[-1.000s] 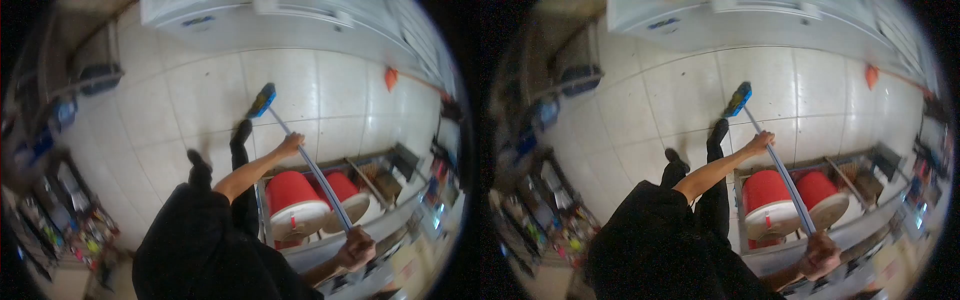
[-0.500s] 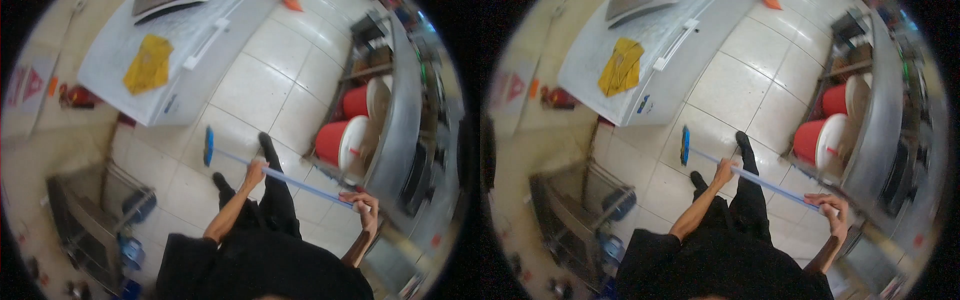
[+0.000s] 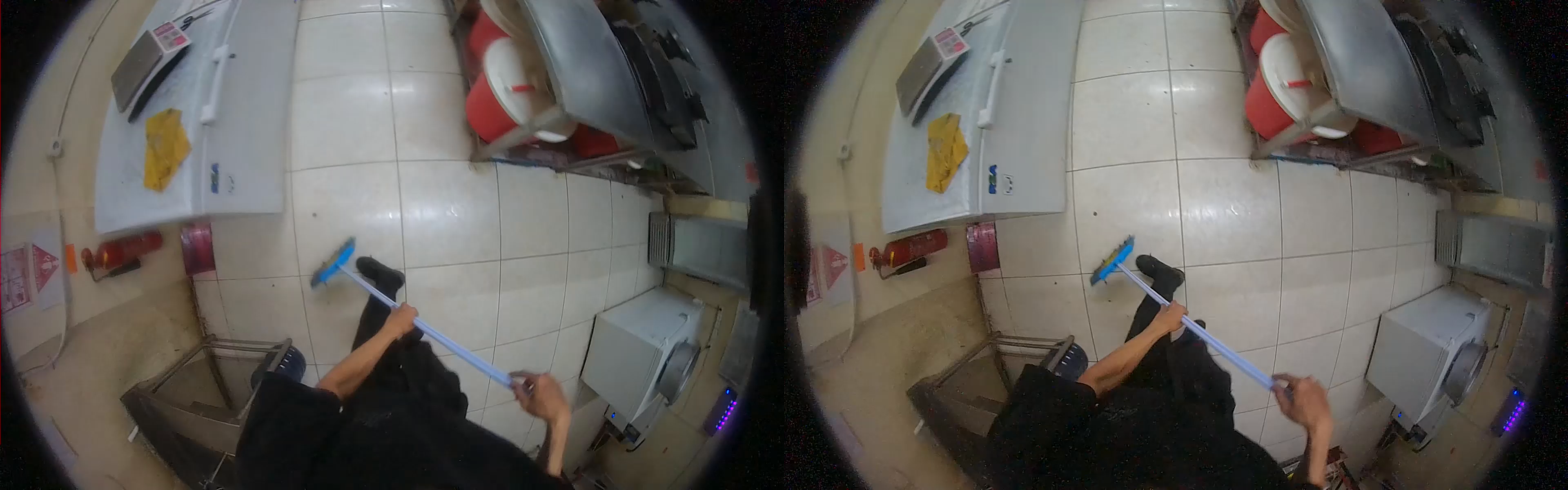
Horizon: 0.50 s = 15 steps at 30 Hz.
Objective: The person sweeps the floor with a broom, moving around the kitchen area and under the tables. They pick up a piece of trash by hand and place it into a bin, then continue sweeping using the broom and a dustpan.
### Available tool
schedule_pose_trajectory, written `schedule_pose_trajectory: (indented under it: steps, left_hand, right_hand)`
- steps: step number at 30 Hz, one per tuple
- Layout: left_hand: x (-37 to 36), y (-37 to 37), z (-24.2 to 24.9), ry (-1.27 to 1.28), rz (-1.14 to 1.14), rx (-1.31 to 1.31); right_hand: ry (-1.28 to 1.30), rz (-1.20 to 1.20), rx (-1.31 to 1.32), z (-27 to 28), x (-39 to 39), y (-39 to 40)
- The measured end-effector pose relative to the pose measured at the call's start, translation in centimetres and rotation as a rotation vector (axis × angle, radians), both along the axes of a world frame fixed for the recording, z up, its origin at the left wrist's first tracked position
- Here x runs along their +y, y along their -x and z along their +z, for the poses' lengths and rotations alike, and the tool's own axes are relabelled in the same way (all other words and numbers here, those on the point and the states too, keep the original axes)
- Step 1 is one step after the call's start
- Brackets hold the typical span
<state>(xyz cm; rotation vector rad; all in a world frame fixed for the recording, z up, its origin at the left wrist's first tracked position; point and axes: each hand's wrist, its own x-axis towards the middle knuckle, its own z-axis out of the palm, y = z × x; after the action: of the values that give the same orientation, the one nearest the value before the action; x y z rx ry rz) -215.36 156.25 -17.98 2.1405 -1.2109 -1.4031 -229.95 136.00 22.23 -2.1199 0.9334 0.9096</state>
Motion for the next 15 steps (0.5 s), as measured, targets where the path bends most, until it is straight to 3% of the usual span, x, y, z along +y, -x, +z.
schedule_pose_trajectory:
  steps: [1, 7, 9, 13, 15]
  left_hand:
    - [0.5, 2.2, -1.1, -0.012, -0.078, -0.064]
    - [3.5, 20.1, -7.3, 0.102, -0.383, -0.128]
    - [3.2, 27.4, -8.7, 0.159, -0.444, -0.152]
    - [6.1, 37.4, -11.0, 0.092, -0.709, -0.11]
    - [6.2, 38.0, -12.6, 0.051, -0.759, -0.067]
  right_hand:
    - [-0.101, -0.124, 0.045, -0.9, 1.5, 3.5]
    - [-0.146, -0.487, -0.098, -8.6, 17.2, 30.6]
    - [0.028, -0.456, -0.124, -9.3, 22.0, 37.6]
    - [0.088, -0.505, -0.103, -13.8, 30.3, 46.8]
    - [-0.052, -0.583, 0.042, -16.0, 31.5, 47.8]
